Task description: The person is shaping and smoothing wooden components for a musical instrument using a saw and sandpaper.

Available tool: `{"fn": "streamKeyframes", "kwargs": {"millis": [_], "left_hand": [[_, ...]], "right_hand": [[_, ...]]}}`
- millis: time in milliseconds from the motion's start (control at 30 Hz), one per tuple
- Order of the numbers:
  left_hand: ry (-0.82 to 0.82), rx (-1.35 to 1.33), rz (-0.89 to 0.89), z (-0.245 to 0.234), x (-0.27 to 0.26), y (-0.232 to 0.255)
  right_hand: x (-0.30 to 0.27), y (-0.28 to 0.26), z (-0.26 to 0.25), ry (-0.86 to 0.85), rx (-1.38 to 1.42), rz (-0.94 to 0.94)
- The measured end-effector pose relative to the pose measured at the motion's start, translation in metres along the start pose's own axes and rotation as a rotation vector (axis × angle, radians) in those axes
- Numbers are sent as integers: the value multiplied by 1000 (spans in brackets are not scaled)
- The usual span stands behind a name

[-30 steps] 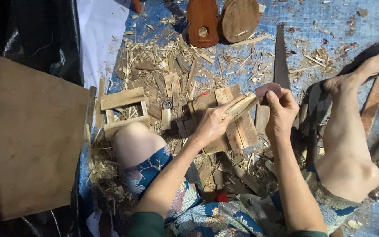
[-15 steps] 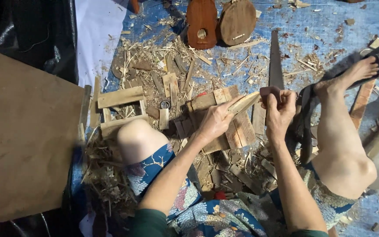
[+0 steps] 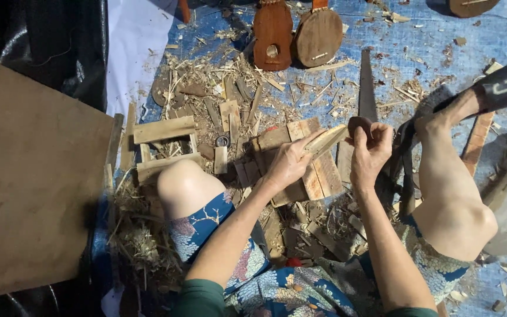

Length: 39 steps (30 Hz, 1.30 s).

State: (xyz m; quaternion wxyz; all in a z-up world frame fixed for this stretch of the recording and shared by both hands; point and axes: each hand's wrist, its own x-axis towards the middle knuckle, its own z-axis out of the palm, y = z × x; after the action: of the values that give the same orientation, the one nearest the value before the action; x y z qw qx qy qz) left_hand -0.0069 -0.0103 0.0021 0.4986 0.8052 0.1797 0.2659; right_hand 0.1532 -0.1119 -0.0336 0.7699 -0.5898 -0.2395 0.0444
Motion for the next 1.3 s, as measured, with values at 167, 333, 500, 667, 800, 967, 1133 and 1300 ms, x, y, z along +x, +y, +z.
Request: {"fn": "streamKeyframes", "kwargs": {"millis": [167,333,500,667,800,967,1133,1300], "left_hand": [[0,-27,8,5,-2,-10],[-32,18,5,3,2,-9],[-87,-43,-6,6,2,-7],[-105,19,20,8,1,-26],[-111,14,42,1,-2,-4],[-140,-21,31,-1,-5,-10],[-173,82,-42,2,5,-18],[-125,38,56,-4,1,-26]], "right_hand": [[1,-21,6,-57,-431,-329],[-11,-30,13,-184,-717,-674],[-1,-25,13,-183,-789,-746],[0,9,1,-211,-886,-852],[-4,-34,1,-238,-871,-800],[-9,-32,1,-268,-854,-802],[-10,-35,-2,-306,-871,-742],[-8,-29,-2,-315,-857,-726]]}}
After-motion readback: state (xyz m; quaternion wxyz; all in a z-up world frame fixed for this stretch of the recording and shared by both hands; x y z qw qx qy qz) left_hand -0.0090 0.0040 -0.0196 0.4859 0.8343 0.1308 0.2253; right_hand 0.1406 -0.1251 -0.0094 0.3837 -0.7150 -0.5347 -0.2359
